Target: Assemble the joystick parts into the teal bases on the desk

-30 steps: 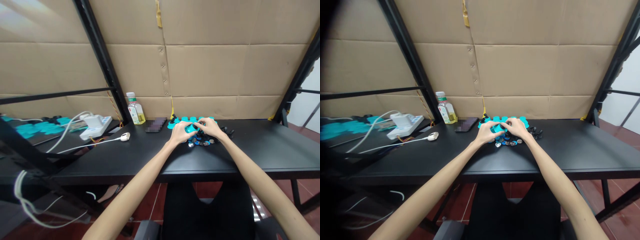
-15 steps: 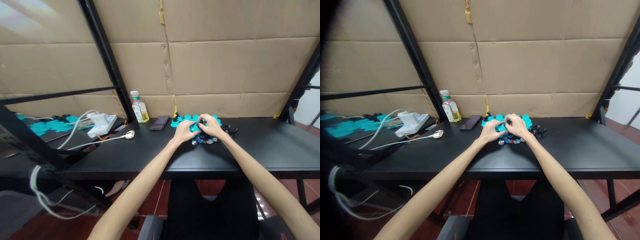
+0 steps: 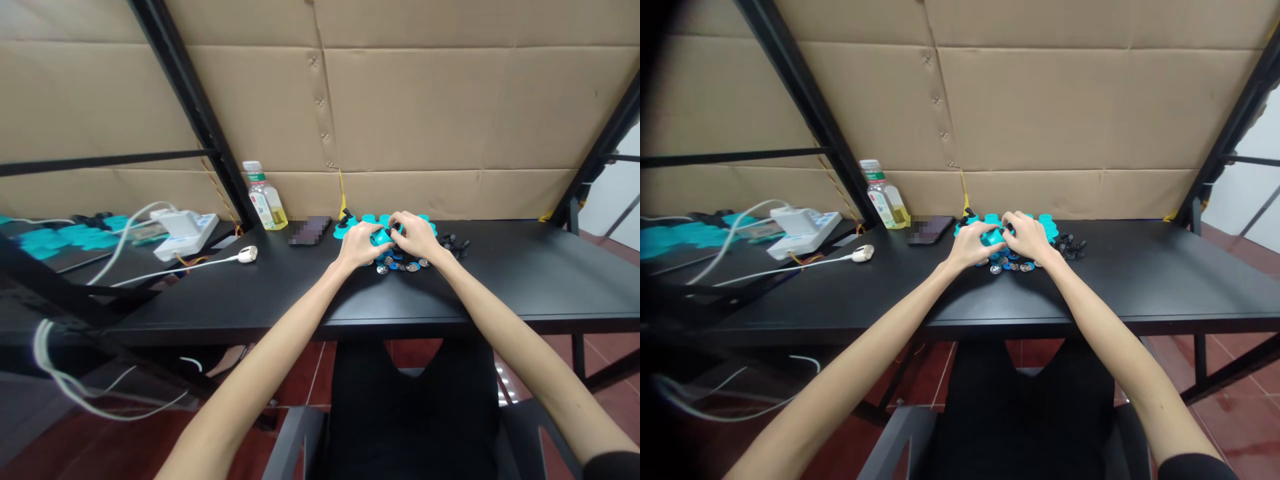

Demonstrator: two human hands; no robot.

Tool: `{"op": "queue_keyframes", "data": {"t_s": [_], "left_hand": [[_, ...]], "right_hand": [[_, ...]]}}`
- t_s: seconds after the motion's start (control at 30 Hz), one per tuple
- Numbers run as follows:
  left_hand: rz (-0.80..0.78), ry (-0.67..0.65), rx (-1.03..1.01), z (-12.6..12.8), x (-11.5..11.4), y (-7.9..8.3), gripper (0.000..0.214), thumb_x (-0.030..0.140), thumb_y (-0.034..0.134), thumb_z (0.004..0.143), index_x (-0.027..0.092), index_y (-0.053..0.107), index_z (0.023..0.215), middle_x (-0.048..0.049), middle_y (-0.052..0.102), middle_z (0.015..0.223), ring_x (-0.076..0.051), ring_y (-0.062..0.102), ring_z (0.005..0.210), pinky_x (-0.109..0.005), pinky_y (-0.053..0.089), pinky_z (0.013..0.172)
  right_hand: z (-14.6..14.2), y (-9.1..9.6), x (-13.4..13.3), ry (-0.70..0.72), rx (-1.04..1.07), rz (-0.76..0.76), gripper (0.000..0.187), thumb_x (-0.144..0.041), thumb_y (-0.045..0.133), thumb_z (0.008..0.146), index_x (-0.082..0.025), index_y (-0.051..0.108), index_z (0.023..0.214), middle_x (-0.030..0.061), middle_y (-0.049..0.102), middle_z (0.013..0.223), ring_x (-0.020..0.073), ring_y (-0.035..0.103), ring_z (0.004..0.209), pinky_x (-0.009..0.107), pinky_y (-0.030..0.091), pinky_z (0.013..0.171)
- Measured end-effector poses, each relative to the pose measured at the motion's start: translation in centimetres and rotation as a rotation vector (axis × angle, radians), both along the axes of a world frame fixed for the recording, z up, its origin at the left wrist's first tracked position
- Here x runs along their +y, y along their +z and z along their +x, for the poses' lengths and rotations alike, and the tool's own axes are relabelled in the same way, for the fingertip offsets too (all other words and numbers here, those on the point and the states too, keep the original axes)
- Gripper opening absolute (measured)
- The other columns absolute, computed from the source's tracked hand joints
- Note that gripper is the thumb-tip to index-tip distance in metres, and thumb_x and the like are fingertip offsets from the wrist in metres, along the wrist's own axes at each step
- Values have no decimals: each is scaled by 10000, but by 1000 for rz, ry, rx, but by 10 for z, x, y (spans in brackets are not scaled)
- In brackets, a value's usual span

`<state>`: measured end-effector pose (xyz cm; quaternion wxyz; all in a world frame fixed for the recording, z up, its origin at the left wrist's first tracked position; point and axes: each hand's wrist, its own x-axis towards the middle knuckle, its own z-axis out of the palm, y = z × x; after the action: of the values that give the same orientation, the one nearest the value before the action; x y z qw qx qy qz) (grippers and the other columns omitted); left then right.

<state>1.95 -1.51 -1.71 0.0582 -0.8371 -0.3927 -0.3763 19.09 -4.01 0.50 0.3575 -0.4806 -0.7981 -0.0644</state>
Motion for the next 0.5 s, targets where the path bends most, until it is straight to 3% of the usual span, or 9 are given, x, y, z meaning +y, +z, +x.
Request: {"op": "queue_keyframes", "data": {"t_s": [0.13,0.3,0.5], "left_hand": [[2,-18,5,0,1,0,345,437,657,755,175,722,971,-80,728,911,-254,653,863,-348,500,737],[-9,-6,-2,1,-1,0,391,435,679,738,160,718,1013,-80,728,934,-254,646,894,-354,492,762],[-16,9,-43,2,1,1,456,502,658,751,160,721,1045,-79,734,911,-237,652,830,-326,481,727]], "right_hand": [[-1,1,-3,-24,-11,19,169,-238,496,839,-205,616,953,60,651,931,177,559,738,261,341,629],[3,2,1,-124,35,-43,299,-450,504,883,-187,640,837,42,621,687,180,539,659,265,316,604],[11,7,6,87,55,-6,161,-240,512,833,-171,650,878,31,632,716,156,533,659,257,362,638]]}}
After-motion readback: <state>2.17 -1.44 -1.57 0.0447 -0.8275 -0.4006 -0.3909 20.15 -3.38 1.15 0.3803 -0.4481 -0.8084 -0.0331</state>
